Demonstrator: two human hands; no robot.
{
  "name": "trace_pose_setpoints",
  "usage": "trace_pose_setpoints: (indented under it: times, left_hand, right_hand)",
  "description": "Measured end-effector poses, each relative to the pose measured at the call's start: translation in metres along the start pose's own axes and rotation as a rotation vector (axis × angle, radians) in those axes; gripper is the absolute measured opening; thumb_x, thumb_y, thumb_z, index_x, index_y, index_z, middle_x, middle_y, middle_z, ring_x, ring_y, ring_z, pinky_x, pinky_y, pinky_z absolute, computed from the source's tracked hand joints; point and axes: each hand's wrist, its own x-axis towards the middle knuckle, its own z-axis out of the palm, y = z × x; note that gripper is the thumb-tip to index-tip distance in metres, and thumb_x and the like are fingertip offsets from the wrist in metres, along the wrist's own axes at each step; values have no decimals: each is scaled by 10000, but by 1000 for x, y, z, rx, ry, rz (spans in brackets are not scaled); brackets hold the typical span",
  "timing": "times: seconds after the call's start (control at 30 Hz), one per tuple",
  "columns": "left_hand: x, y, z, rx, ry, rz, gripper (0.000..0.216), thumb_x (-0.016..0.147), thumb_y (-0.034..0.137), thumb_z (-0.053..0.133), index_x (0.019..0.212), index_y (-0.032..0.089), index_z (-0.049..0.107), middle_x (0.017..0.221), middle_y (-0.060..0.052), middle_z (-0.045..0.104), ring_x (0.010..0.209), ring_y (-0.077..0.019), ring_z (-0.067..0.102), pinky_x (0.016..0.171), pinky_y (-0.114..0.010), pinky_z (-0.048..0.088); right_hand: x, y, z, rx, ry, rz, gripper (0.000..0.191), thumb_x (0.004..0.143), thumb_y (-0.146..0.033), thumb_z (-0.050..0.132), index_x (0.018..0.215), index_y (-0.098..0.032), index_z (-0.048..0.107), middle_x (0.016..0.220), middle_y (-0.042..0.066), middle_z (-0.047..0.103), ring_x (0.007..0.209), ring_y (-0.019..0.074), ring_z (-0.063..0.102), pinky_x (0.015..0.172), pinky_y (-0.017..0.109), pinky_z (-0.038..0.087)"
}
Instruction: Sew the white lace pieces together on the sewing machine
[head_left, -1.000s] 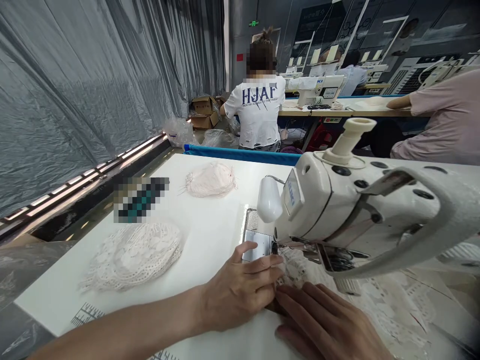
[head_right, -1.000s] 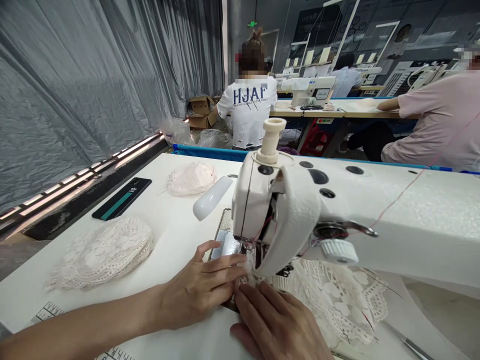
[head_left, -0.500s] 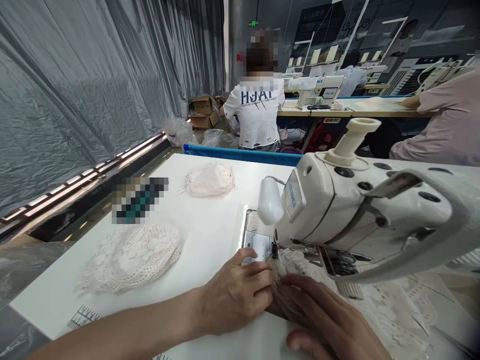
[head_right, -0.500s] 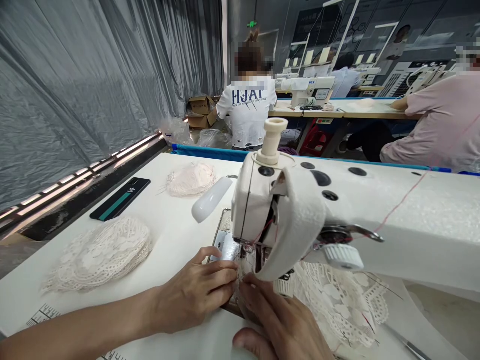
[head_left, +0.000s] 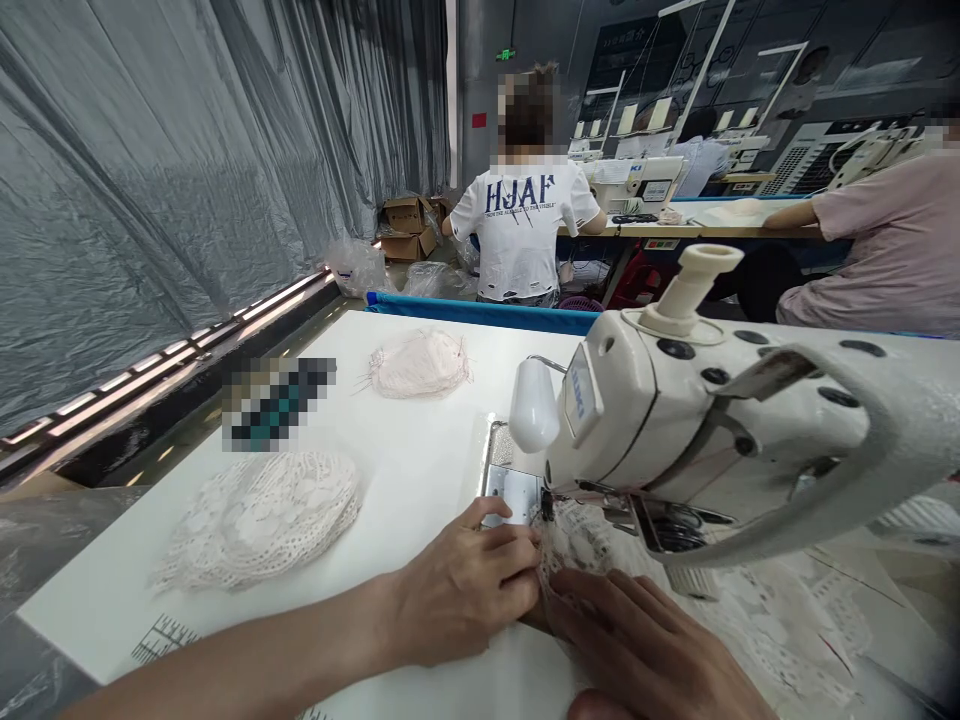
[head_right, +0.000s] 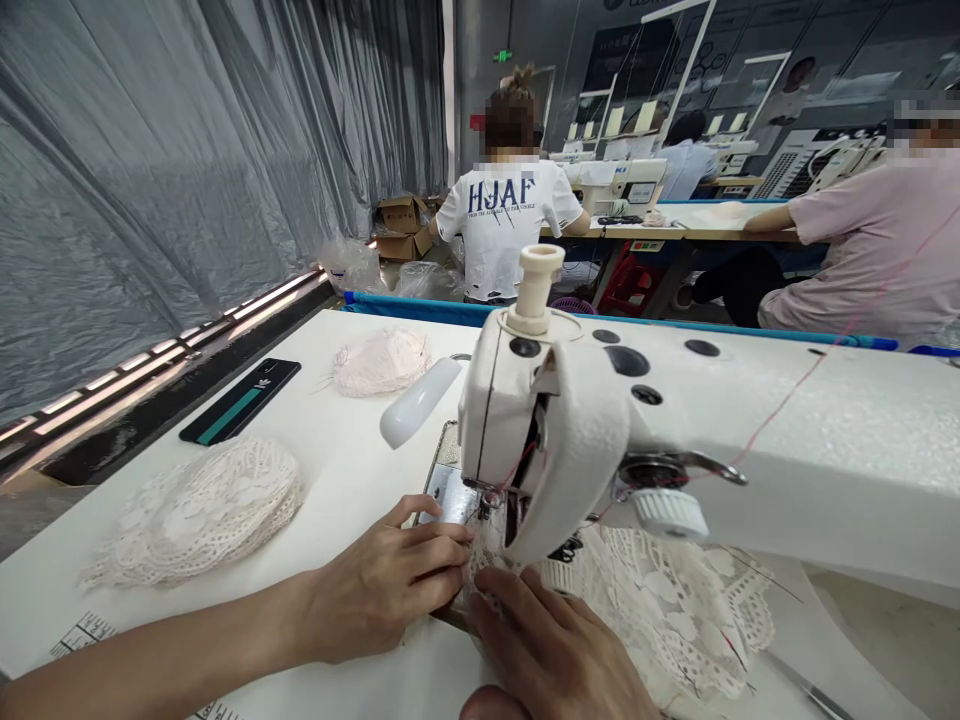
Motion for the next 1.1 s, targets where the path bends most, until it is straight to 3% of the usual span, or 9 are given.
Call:
trace_pose_setpoints:
  times: [0.27,0.43,0.57,0.77,0.9,1.1]
  left_hand:
    - [2,0,-1,-18,-36,-69,326,829,35,414,1128,113,517,960,-63,608,937,-150,570,946,-371,362]
    - [2,1,1,-26,-23,-90,291,848,36,406,1088,138,533,958,-39,610,924,-128,563,948,-350,350]
    - [3,3,1,-9,-21,-99,287,852,60,434,1111,144,521,972,-33,609,921,-124,565,958,-352,342]
    - [5,1,5,13,-20,-118,351,799,38,468,1134,134,510,992,-49,605,928,-135,561,966,-363,321]
    - [7,-4,11,-1,-3,-128,337,792,50,481,1117,130,519,998,-61,603,935,-143,562,968,-374,313]
    - [9,-12,16,36,18,-149,301,838,63,447,1112,149,538,1038,-63,608,917,-137,583,1003,-381,304]
  right_hand:
    - [-3,-1,7,10,-51,-14,447,873,-476,548,1169,-142,580,1112,125,661,933,227,642,735,295,542]
    - [-1,-2,3,29,-46,-7,397,888,-452,535,1136,-146,590,1081,120,672,898,215,647,702,281,537]
    - [-1,1,2,-25,71,17,311,934,-405,470,1053,-163,625,1031,111,695,854,208,663,679,306,529]
    - [6,9,2,-233,169,52,488,981,-437,296,1006,-93,641,840,136,732,634,208,674,637,364,525]
    - [10,11,3,-335,195,76,557,990,-441,206,994,-91,639,824,155,733,661,233,680,596,373,515]
    - [14,13,4,-390,205,100,523,988,-431,217,1022,-109,628,856,140,733,654,233,672,605,385,536]
